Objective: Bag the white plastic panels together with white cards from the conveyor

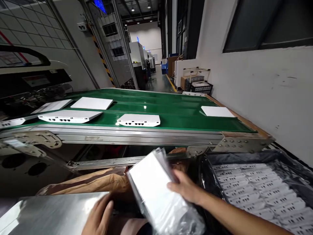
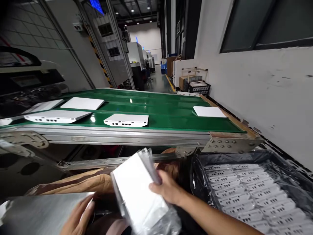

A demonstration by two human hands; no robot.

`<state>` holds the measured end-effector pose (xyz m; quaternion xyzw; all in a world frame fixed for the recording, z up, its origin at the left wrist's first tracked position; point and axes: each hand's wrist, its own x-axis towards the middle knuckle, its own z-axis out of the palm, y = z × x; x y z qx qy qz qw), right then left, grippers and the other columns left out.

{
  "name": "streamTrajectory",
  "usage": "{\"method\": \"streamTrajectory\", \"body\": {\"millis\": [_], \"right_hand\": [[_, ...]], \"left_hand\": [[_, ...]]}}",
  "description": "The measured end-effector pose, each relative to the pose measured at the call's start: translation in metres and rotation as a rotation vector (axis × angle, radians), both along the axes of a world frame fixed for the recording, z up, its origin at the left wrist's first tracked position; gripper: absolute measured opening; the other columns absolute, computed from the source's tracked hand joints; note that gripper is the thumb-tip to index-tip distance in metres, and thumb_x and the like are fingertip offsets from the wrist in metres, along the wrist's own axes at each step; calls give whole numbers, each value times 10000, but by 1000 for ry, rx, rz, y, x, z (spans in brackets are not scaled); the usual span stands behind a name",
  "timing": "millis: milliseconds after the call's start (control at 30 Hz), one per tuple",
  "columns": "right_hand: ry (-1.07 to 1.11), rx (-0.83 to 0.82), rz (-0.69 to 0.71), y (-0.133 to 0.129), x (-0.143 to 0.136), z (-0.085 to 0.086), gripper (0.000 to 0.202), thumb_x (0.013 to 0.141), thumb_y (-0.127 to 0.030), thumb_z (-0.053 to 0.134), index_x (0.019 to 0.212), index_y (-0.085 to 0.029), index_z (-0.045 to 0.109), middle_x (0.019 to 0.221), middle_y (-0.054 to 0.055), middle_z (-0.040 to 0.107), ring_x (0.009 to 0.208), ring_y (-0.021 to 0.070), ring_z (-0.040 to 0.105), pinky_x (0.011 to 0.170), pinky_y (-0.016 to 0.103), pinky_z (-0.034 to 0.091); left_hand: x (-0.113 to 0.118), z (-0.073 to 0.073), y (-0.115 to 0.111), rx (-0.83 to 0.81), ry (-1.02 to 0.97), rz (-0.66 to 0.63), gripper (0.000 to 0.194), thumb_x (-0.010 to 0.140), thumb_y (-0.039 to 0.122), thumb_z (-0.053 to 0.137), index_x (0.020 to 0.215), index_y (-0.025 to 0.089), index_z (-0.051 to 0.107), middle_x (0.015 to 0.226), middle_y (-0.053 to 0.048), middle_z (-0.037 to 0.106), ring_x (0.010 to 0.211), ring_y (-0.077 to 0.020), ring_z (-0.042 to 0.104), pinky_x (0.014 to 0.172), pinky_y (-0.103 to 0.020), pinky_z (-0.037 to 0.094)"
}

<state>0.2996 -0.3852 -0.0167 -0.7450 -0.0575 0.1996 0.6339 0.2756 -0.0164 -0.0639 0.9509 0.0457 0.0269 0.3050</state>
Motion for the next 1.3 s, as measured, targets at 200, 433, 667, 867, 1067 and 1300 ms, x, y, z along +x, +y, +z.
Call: {"method": "streamTrajectory", "body": {"millis": [200,433,667,867,1067,1300], "right_hand": [[-76,-555,-426,-201,-44,24,571,772,-373,715,1277,-184,528,1215,93,609,1087,265,572,953,425,435],[273,-864,-640,-312,-102,-79,316,892,-392,625,1109,-162,617,1120,76,632,1019,213,602,927,428,473],[381,-769,-592,-292,-103,-166,331,939,-438,556,1115,-163,611,1125,67,630,983,194,623,862,392,522],[423,-932,-539,-259,-92,-194,344,915,-404,603,1161,-164,587,1110,66,626,998,205,613,883,425,509],[475,-1018,-503,-229,-78,-211,317,935,-405,574,1135,-159,598,1115,68,626,977,192,619,866,414,522],[461,-1043,-472,-236,-55,-210,284,914,-370,617,1101,-156,614,1095,63,632,978,192,625,849,393,531]], "left_hand": [[81,-13,0,546,77,-218,552,875,399,356,1350,169,518,1432,-120,530,1374,-319,408,1157,-613,139],[77,-19,3,699,98,-229,436,887,373,338,1140,208,653,1207,-69,703,1164,-245,588,1111,-438,261],[89,-25,13,671,144,-219,449,840,446,362,1113,264,669,1222,-21,698,1214,-259,569,1090,-436,325],[93,-34,23,660,119,-207,440,801,455,395,1090,293,684,1208,4,707,1229,-261,567,1104,-429,336],[92,-37,26,711,74,-258,437,804,444,383,1076,281,683,1182,-9,718,1172,-262,600,1051,-406,384],[87,-34,20,724,-8,-228,392,797,439,397,1012,321,703,1137,31,736,1146,-250,619,1041,-367,400]]}}
